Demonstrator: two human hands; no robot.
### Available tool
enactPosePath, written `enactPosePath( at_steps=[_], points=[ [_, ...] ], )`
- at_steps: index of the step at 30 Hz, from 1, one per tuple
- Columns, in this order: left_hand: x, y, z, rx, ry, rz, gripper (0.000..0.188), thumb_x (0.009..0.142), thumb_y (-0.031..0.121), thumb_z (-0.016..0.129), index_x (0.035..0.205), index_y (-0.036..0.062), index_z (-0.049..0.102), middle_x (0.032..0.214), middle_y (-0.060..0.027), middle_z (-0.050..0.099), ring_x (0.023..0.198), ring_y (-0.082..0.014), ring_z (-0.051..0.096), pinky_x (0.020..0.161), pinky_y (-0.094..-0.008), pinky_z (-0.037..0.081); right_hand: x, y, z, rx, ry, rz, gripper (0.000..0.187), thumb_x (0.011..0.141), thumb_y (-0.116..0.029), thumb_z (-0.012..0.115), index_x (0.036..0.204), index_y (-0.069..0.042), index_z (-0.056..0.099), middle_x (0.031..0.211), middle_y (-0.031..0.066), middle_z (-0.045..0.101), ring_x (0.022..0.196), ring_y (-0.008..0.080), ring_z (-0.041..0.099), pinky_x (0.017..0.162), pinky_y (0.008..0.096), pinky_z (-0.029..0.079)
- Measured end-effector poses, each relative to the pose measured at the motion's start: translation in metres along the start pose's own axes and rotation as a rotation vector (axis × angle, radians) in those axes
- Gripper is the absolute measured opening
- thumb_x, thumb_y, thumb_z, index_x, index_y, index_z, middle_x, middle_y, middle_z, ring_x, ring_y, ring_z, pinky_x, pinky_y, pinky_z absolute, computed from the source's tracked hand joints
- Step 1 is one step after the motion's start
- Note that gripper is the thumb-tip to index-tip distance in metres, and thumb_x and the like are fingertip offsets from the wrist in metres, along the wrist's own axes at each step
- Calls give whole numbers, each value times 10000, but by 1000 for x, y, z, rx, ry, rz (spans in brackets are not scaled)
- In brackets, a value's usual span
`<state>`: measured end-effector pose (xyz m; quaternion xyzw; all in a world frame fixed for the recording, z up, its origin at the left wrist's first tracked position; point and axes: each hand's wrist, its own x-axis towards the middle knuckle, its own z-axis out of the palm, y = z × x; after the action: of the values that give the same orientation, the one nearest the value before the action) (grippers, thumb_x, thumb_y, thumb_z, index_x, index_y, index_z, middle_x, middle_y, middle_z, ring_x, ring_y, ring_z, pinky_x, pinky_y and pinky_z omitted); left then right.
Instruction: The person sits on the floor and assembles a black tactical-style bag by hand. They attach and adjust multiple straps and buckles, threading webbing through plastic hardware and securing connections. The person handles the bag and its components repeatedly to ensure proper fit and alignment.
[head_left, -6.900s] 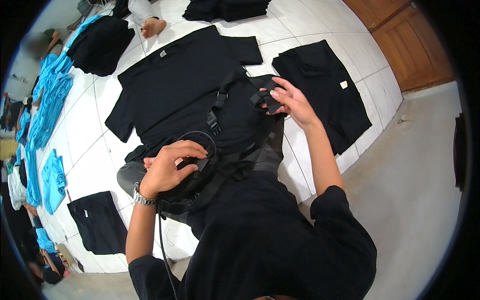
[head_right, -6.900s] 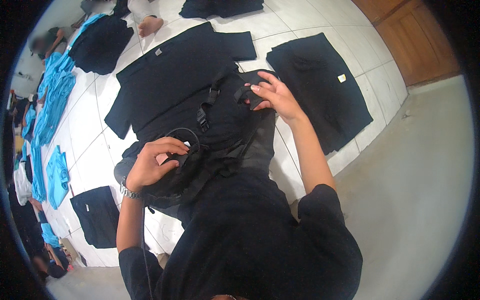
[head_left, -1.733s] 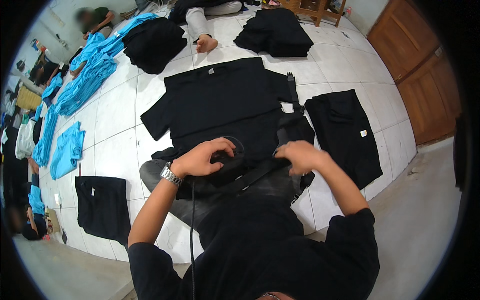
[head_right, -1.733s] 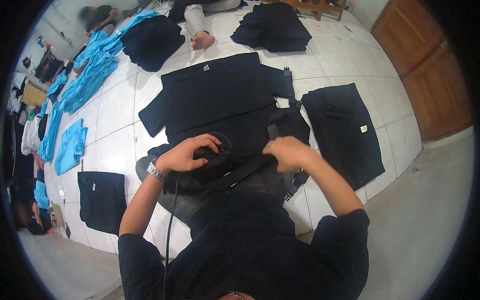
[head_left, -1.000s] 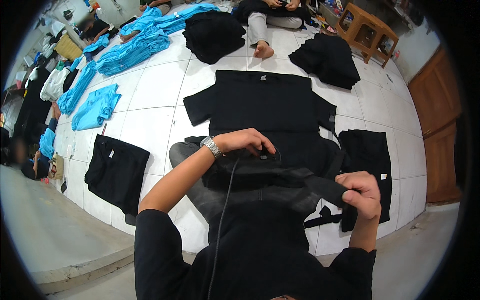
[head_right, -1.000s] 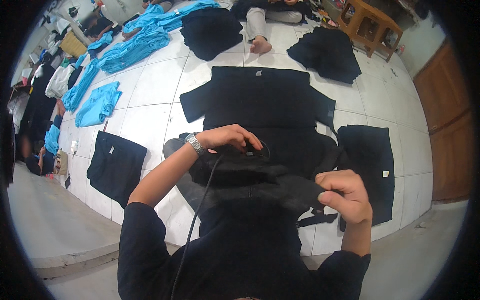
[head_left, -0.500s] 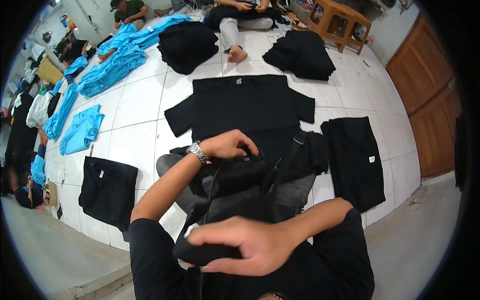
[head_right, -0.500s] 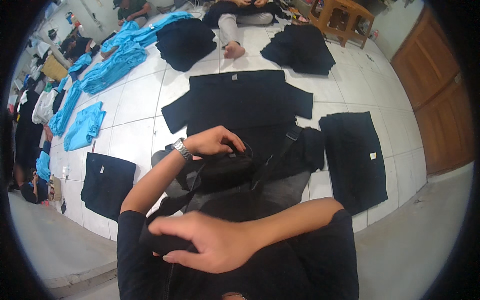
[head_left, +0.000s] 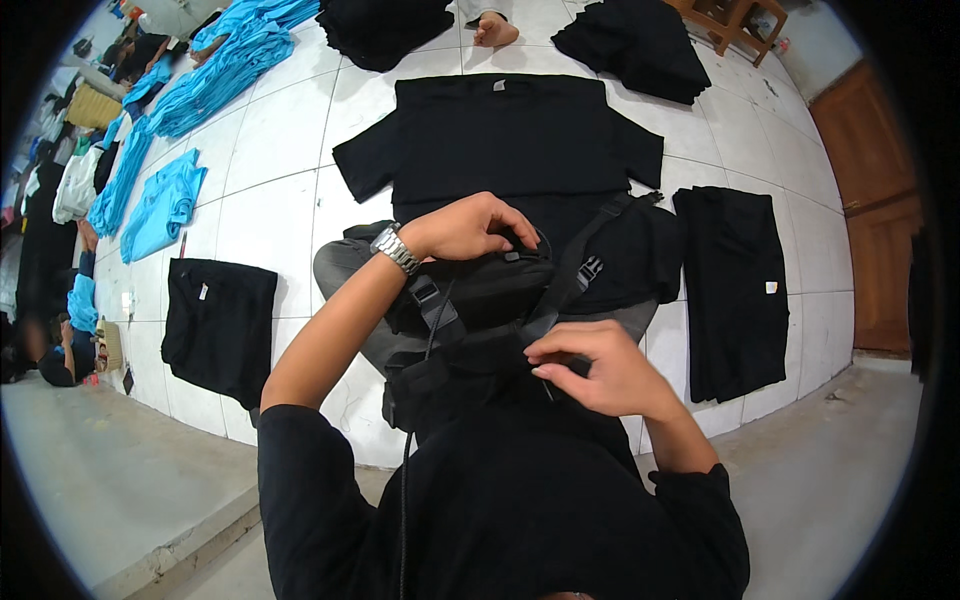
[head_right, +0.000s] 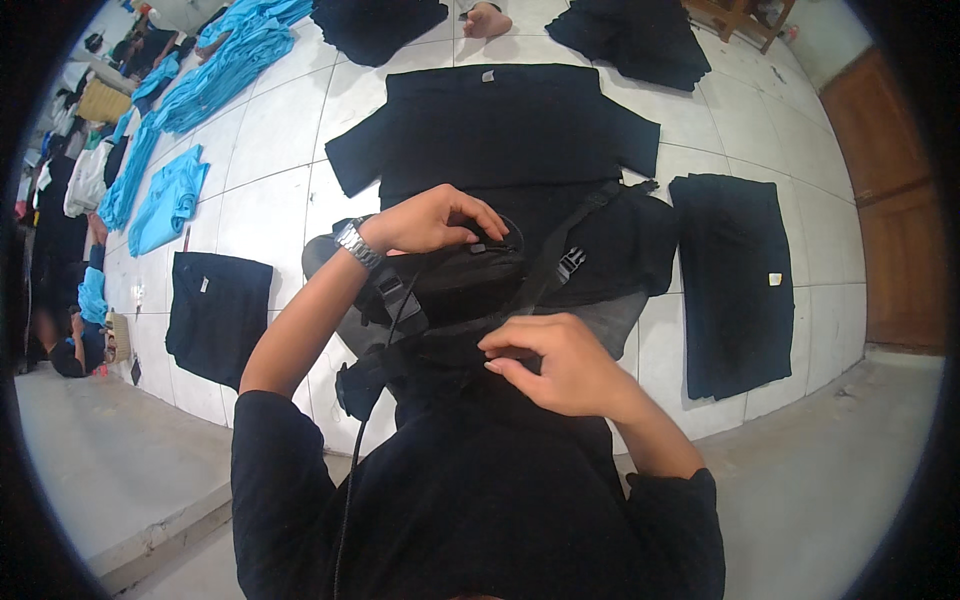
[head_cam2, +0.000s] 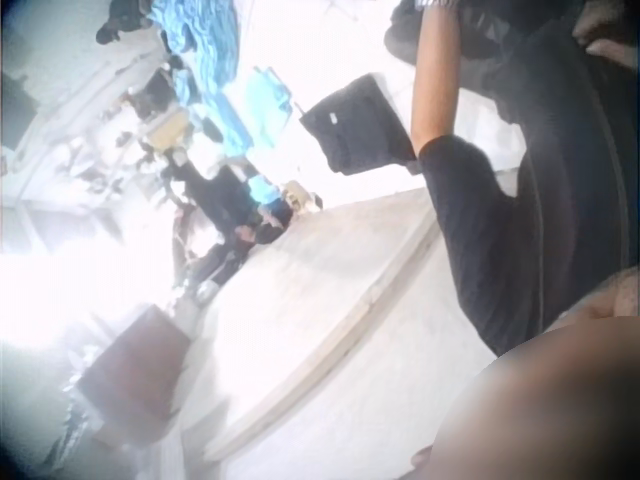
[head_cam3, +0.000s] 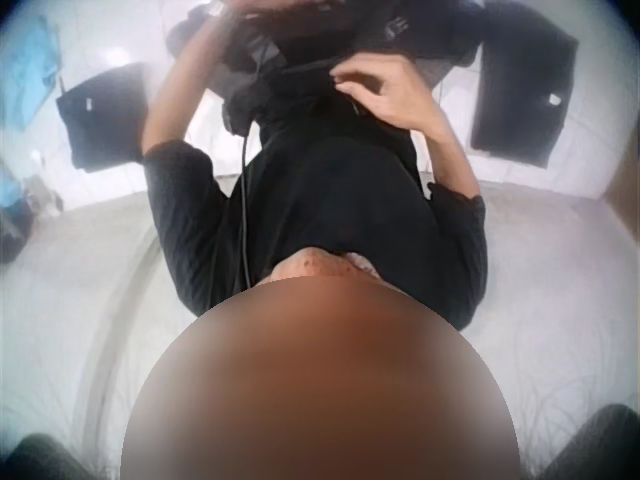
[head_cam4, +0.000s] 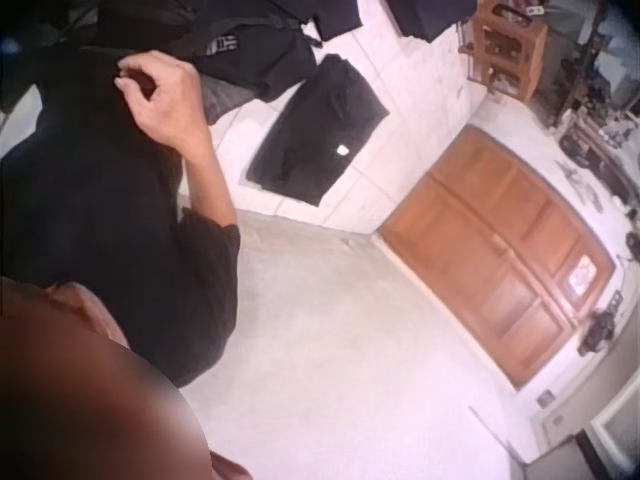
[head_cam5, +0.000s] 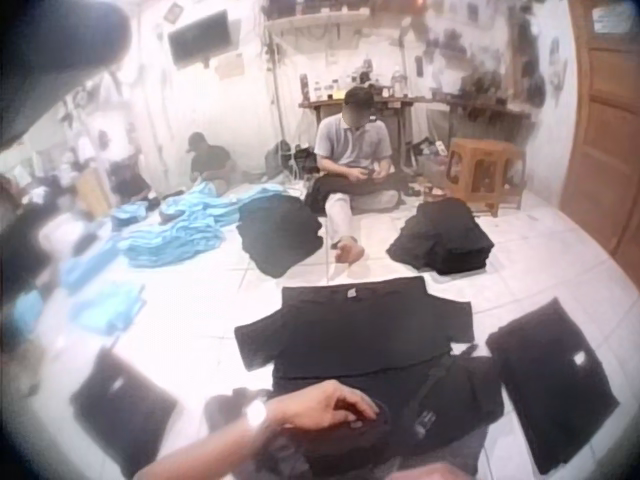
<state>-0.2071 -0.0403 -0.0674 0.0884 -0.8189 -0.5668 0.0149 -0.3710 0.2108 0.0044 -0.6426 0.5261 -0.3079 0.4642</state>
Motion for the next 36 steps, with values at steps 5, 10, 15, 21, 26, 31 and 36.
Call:
enactPosePath(
  at_steps=[5, 10, 15, 21, 26, 31, 36],
  points=[
    [1, 3, 0, 18, 7, -14, 348, 886, -79, 675, 1193, 30, 797, 1343, -129, 755, 1262, -271, 696, 1123, -402, 513, 8, 62, 62, -420, -15, -101, 389, 841, -104, 834, 1207, -10, 740, 1228, 127, 739, 1168, 334, 672, 998, 425, 543],
    [1, 0, 0, 23, 17, -25, 349, 887, -76, 673, 1194, 33, 798, 1344, -136, 753, 1288, -278, 684, 1137, -411, 504, 29, 106, 105, -687, -120, -53, 351, 862, -169, 795, 1190, -47, 768, 1306, 138, 692, 1274, 318, 599, 995, 439, 500],
    [-1, -5, 3, -44, 21, -16, 342, 884, -75, 678, 1186, 32, 797, 1339, -141, 755, 1292, -280, 681, 1138, -413, 505, 37, 100, 85, -696, -205, -57, 186, 850, -104, 744, 1025, -48, 774, 1055, 150, 764, 1066, 330, 710, 897, 456, 522],
    [0, -6, 3, -8, 16, 23, 310, 905, -61, 683, 1183, 23, 791, 1335, -132, 758, 1273, -269, 693, 1126, -407, 512, 33, 94, 36, -628, -237, -60, 301, 886, -167, 778, 1163, -49, 769, 1160, 140, 757, 1109, 337, 706, 943, 450, 557],
    [0, -9, 4, 41, 25, 12, 305, 911, -53, 687, 1188, 22, 789, 1336, -129, 758, 1247, -263, 704, 1114, -397, 517, 40, 109, 78, -828, -332, -164, 491, 801, -112, 796, 1288, -71, 743, 1254, 139, 713, 1154, 315, 667, 985, 436, 518],
    [-2, -11, 5, -18, 42, 6, 314, 905, -57, 686, 1192, 22, 788, 1330, -132, 761, 1244, -270, 706, 1113, -404, 515, 38, 116, 89, -987, -360, -201, 440, 761, -78, 782, 1200, -59, 748, 1114, 142, 730, 1047, 328, 712, 892, 435, 554],
    [0, -10, 2, 22, 32, 10, 330, 899, -59, 673, 1196, 24, 788, 1331, -136, 760, 1259, -278, 700, 1116, -401, 511, 42, 90, 43, -727, -360, -110, 358, 756, -2, 722, 1110, -29, 763, 964, 195, 763, 966, 378, 748, 861, 483, 576]
  ],
)
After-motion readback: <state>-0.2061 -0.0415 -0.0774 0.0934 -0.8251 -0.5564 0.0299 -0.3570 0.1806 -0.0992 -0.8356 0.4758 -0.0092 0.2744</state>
